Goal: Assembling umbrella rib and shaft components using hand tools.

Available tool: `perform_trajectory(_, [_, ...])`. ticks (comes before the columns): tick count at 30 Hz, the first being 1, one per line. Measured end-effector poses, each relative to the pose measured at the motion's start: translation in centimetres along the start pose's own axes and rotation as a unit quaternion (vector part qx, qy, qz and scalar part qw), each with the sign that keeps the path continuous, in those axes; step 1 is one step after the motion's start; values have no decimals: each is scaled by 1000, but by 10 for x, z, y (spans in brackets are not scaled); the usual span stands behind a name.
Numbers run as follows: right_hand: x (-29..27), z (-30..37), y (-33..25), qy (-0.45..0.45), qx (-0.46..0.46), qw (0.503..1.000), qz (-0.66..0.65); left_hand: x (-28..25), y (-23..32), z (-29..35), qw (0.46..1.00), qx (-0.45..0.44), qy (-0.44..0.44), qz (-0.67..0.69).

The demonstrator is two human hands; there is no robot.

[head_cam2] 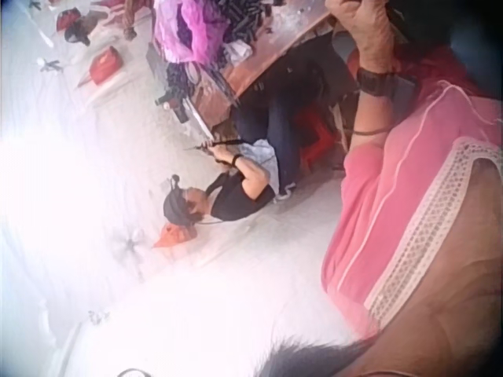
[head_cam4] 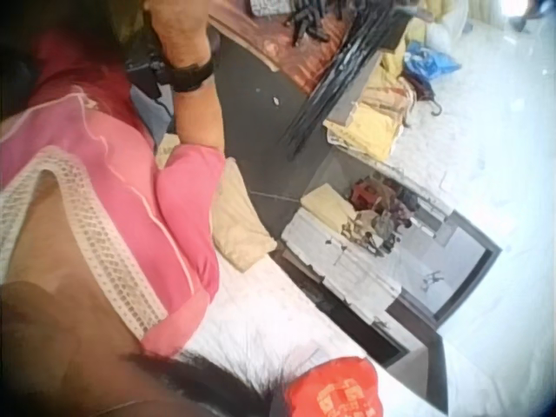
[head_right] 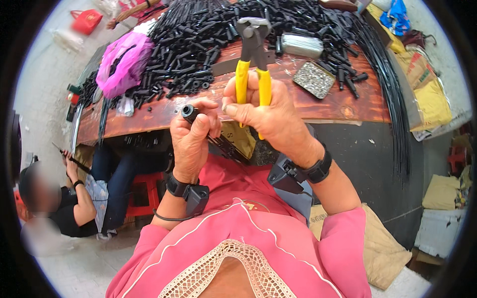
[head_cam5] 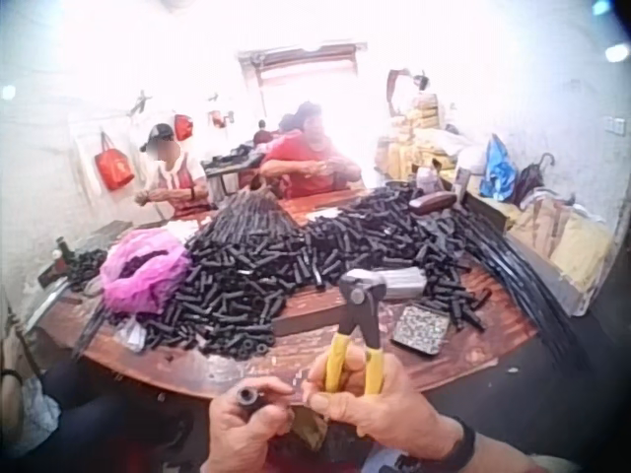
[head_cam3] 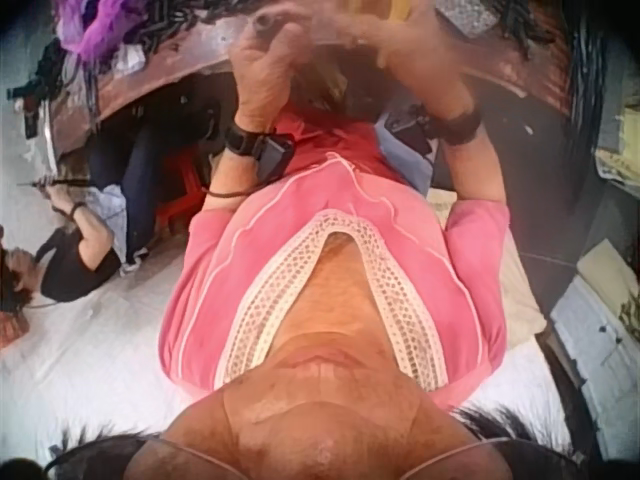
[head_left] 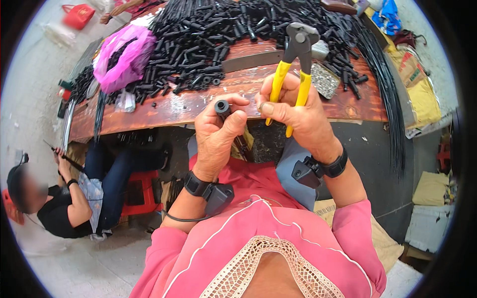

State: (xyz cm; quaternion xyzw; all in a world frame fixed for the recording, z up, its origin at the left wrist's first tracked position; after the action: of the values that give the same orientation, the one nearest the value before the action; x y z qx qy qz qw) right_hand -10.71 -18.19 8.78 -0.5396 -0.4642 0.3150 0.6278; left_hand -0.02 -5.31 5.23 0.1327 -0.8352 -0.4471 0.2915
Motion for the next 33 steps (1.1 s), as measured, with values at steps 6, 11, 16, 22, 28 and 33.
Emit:
perform_trajectory(6, [35, -3, 3, -50, -54, 997, 6, -6, 8, 1, 999, 21, 36, 11])
perform_trajectory(11, [36, -2, -3, -33, -58, 998, 17, -9, 7, 1, 999, -7, 24, 41])
perform_trajectory(16, [30, 3, -21, -8, -97, 981, 166, 4, 4, 2, 996, -6, 44, 83])
perform_trajectory(22, [33, 5, -13, 47, -120, 985, 115, 8, -4, 3, 996, 24, 8, 89])
perform_trajectory(28, [37, 5, -4, 135, -167, 974, 72, 19, -2, 2, 996, 14, 38, 75])
perform_trajectory(33, [36, 5, 0, 140, -163, 975, 51, 20, -3, 2, 997, 19, 37, 72])
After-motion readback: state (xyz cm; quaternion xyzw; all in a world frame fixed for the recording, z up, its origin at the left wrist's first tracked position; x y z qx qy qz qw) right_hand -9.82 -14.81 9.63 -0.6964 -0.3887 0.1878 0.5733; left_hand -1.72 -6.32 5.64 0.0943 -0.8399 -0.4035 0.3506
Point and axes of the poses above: each hand's wrist, its own z-axis away from the middle knuckle, its own x-axis out of the palm, y = z × x, the point moved 4 cm from there along -z, towards the middle knuckle, and after that the axes turned 13 degrees about x, right-handed, at the moved point
